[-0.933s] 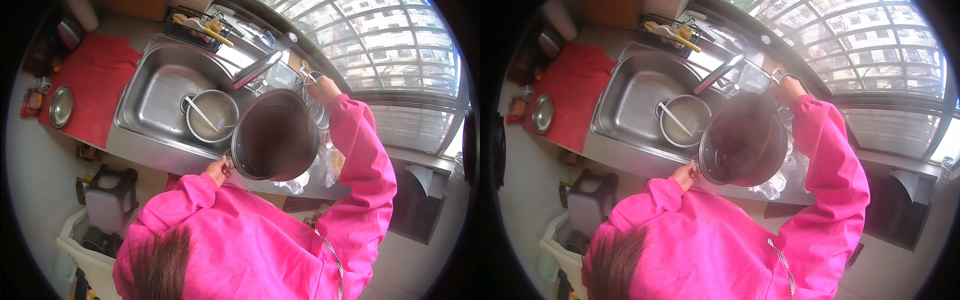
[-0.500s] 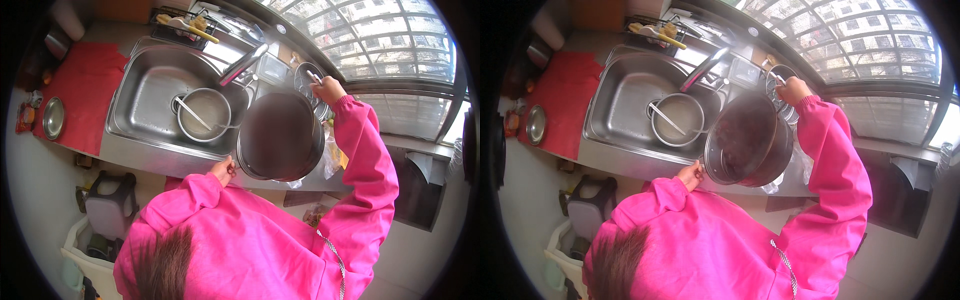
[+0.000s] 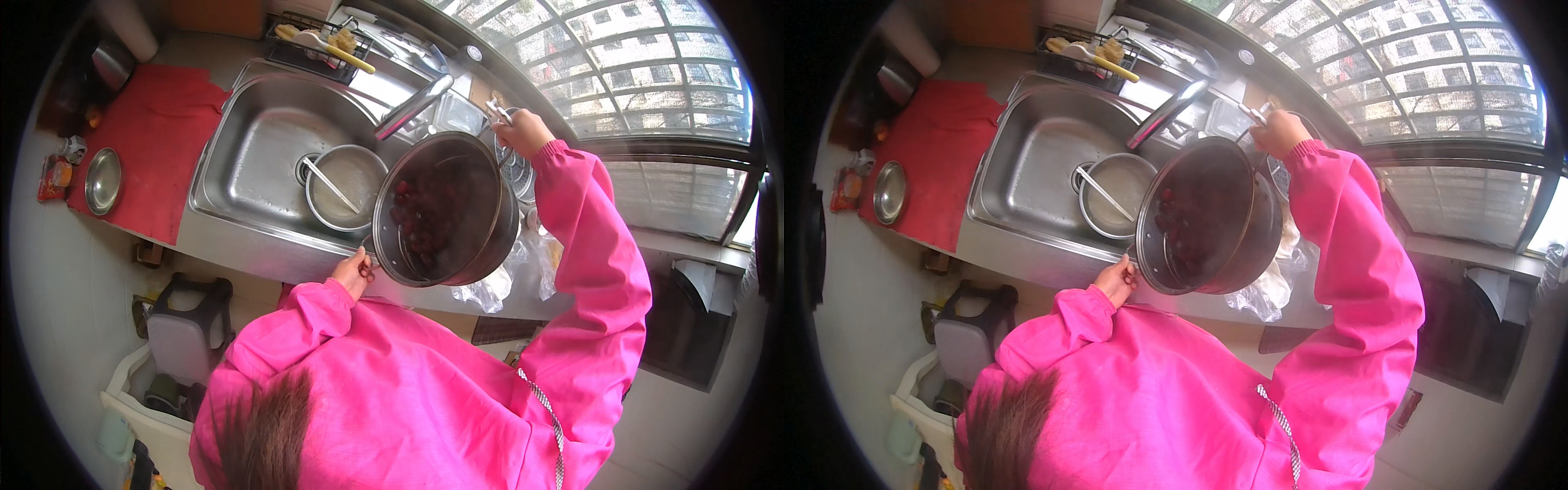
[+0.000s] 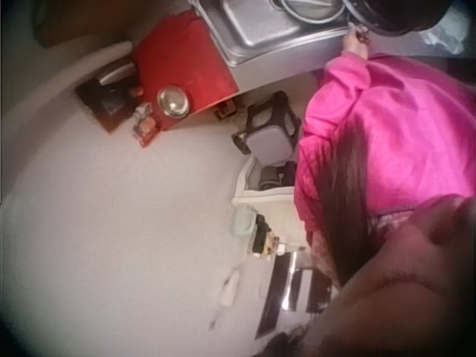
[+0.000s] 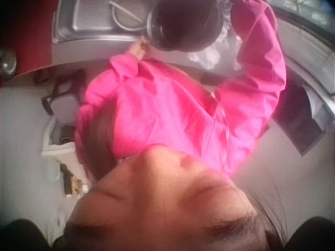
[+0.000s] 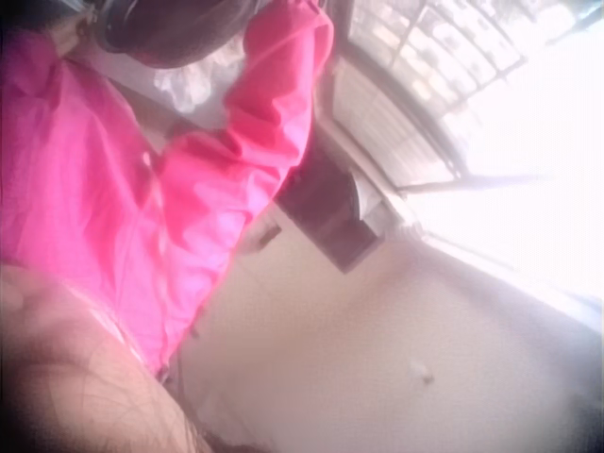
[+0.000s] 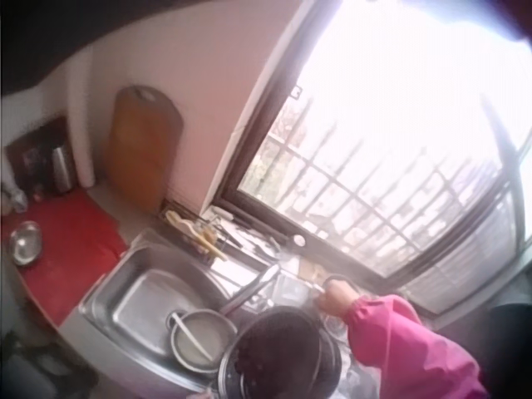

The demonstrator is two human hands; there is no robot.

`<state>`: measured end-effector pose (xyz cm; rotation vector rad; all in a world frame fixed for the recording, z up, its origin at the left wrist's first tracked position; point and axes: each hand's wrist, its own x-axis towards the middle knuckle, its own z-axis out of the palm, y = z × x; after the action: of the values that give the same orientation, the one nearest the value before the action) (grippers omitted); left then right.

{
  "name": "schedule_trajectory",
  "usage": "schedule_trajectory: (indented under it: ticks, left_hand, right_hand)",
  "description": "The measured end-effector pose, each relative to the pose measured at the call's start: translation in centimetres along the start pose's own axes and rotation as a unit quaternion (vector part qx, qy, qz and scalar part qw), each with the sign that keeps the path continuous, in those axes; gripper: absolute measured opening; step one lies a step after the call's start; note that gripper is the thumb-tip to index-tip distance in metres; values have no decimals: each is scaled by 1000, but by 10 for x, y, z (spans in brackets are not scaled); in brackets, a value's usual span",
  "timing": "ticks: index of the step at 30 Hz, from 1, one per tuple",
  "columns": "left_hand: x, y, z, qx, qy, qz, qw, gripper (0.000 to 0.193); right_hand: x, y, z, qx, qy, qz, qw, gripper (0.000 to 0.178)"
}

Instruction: The person folds a cloth, hangs it, then moves to the kitchen to stir a pot of red dates on the stove. They drain the water, rinse the dates under the tap, and return the pot to the stove.

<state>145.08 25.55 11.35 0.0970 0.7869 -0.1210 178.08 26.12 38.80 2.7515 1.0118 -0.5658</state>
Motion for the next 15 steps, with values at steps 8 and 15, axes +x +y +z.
schedule_trajectory:
  ticks: [8, 15]
  left_hand:
    - [5, -15, 12, -2, -3, -26, 1000, 31]
    - [6, -31, 24, 19, -9, -55, 998, 30]
  right_hand:
    - [-18, 28, -1, 10, 5, 68, 998, 29]
    - [-43, 69, 9, 10, 4, 95, 995, 34]
